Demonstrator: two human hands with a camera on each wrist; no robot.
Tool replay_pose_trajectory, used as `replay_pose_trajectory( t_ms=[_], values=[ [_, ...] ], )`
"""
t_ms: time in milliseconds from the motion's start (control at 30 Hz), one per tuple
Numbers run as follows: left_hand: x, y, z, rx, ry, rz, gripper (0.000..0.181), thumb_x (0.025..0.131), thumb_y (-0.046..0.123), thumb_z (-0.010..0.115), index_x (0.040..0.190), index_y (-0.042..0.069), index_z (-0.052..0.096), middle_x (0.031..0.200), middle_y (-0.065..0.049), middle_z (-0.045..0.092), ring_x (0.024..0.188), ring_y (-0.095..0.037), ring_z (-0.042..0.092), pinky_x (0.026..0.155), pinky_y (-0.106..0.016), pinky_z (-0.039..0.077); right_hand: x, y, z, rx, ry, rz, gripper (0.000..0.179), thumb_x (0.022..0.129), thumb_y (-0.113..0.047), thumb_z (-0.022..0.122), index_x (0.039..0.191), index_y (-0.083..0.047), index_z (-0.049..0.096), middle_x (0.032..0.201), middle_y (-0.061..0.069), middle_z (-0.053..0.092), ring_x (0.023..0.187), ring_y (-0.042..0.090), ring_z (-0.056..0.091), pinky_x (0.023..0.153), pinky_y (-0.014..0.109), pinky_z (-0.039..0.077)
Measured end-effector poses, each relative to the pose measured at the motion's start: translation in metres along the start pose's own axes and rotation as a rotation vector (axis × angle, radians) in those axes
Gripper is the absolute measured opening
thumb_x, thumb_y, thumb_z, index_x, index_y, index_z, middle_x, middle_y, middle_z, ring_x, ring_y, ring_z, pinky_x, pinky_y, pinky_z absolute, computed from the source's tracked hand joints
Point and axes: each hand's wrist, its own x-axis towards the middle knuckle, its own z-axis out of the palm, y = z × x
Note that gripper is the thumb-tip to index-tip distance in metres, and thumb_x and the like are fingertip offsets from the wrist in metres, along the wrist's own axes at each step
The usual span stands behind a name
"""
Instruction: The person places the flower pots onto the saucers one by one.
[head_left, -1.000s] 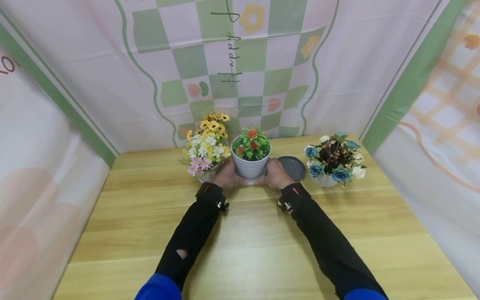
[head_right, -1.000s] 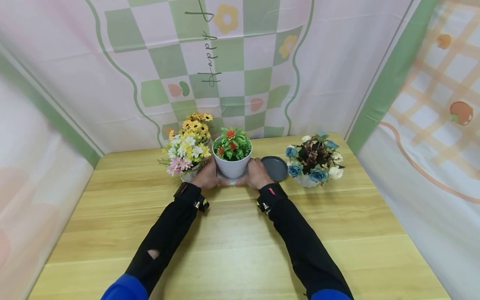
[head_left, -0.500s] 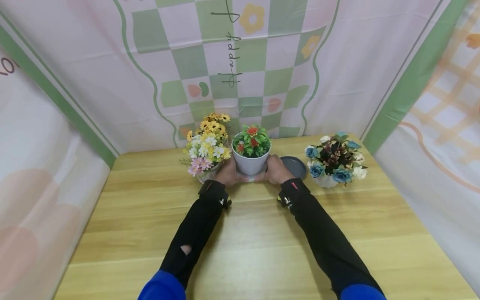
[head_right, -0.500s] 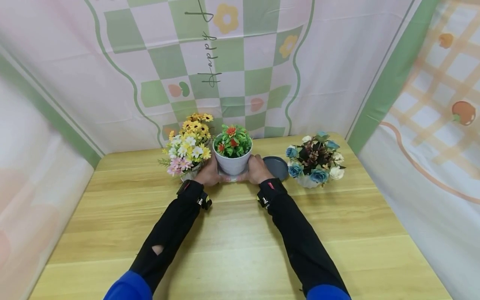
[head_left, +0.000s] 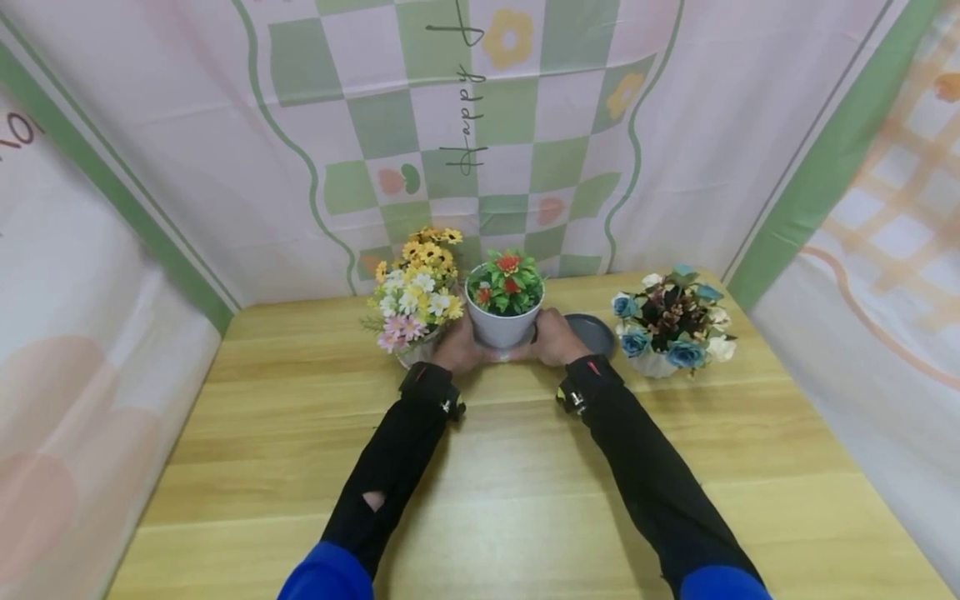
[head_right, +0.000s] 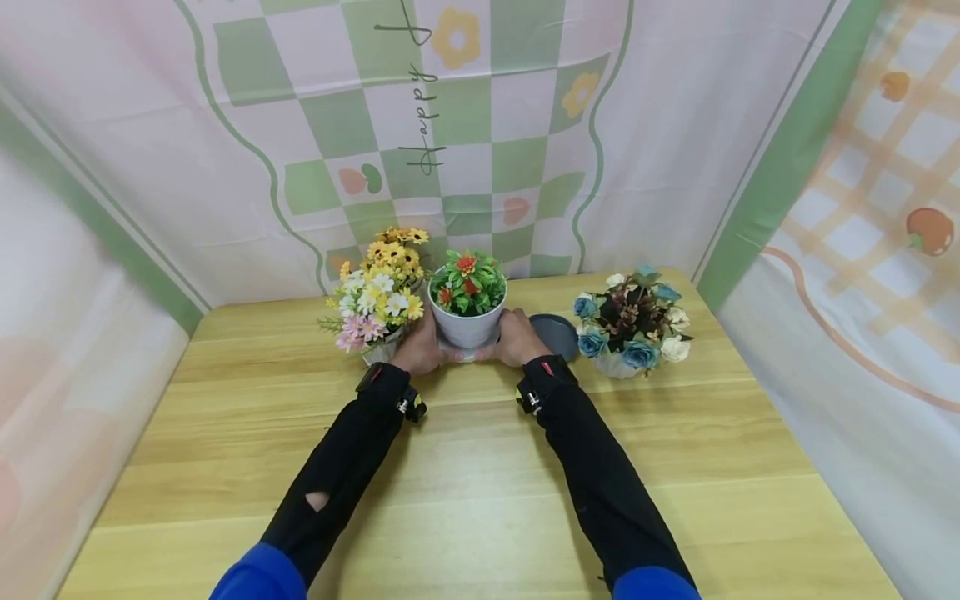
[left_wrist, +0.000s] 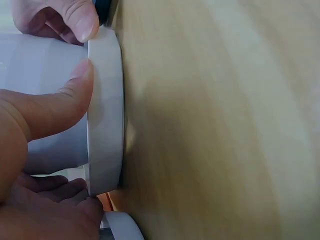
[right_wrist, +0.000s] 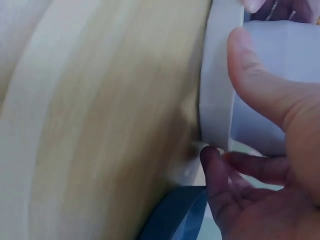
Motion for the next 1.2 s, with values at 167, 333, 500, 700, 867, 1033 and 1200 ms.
replay_pose_trajectory(
  t_ms=[167,333,500,700,867,1033,1200],
  values=[
    [-0.006,-0.003,0.005,0.050,0.047,0.044,0.132,0.084,0.015,0.089,0.168,0.005,-0.014,0.176,-0.021,0.017,0.161,-0.037,0.027,0.137,-0.047,0.017,-0.013,-0.003,0.001,-0.002,0.033,0.057,0.079,0.083,-0.031,0.091,0.142,0.009,0.056,0.139,0.031,0.063,0.132,0.045,0.058,0.120,0.057,0.045],
    [-0.020,0.001,0.004,0.105,0.043,0.044,0.128,0.083,0.018,0.090,0.168,0.002,-0.005,0.172,-0.028,0.026,0.159,-0.040,0.029,0.136,-0.051,0.018,-0.031,-0.006,0.004,-0.003,0.052,0.098,0.095,0.085,-0.039,0.089,0.151,0.014,0.044,0.149,0.036,0.052,0.142,0.049,0.048,0.124,0.060,0.040],
    [-0.036,0.007,0.007,0.072,0.025,0.054,0.126,0.081,0.012,0.090,0.168,0.000,0.001,0.173,-0.026,0.023,0.160,-0.038,0.028,0.136,-0.045,0.022,-0.062,-0.012,-0.001,0.005,-0.022,0.174,0.105,0.094,-0.047,0.078,0.160,0.014,0.024,0.163,0.039,0.031,0.153,0.052,0.032,0.128,0.064,0.031],
    [-0.066,0.027,0.013,0.107,-0.040,-0.020,0.108,0.087,0.018,0.085,0.165,-0.007,0.014,0.171,-0.030,0.024,0.159,-0.042,0.029,0.134,-0.055,0.024,-0.106,-0.005,-0.011,-0.007,-0.074,0.204,0.103,0.098,-0.054,0.069,0.162,0.012,0.021,0.167,0.040,0.022,0.155,0.056,0.025,0.128,0.069,0.025],
    [-0.084,0.043,0.024,0.107,-0.120,-0.015,0.103,0.091,0.023,0.083,0.164,-0.008,0.018,0.170,-0.030,0.026,0.159,-0.042,0.029,0.134,-0.052,0.026,-0.139,0.013,-0.022,-0.017,-0.071,0.233,0.106,0.099,-0.061,0.065,0.160,0.015,0.023,0.162,0.043,0.029,0.149,0.061,0.032,0.121,0.074,0.032],
    [-0.080,0.056,0.042,0.115,-0.167,0.055,0.099,0.091,0.027,0.082,0.164,-0.006,0.022,0.168,-0.027,0.034,0.154,-0.040,0.040,0.132,-0.050,0.033,-0.167,0.037,-0.039,-0.080,-0.033,0.281,0.104,0.098,-0.066,0.062,0.155,0.017,0.034,0.147,0.045,0.048,0.126,0.058,0.057,0.101,0.069,0.053],
    [-0.058,0.061,0.066,0.147,-0.156,0.112,0.099,0.094,0.032,0.080,0.165,-0.004,0.021,0.169,-0.025,0.033,0.157,-0.036,0.036,0.134,-0.046,0.029,-0.179,0.066,-0.060,-0.093,0.040,0.286,0.092,0.100,-0.063,0.061,0.147,0.014,0.047,0.132,0.046,0.059,0.107,0.056,0.066,0.086,0.067,0.059]
  ],
)
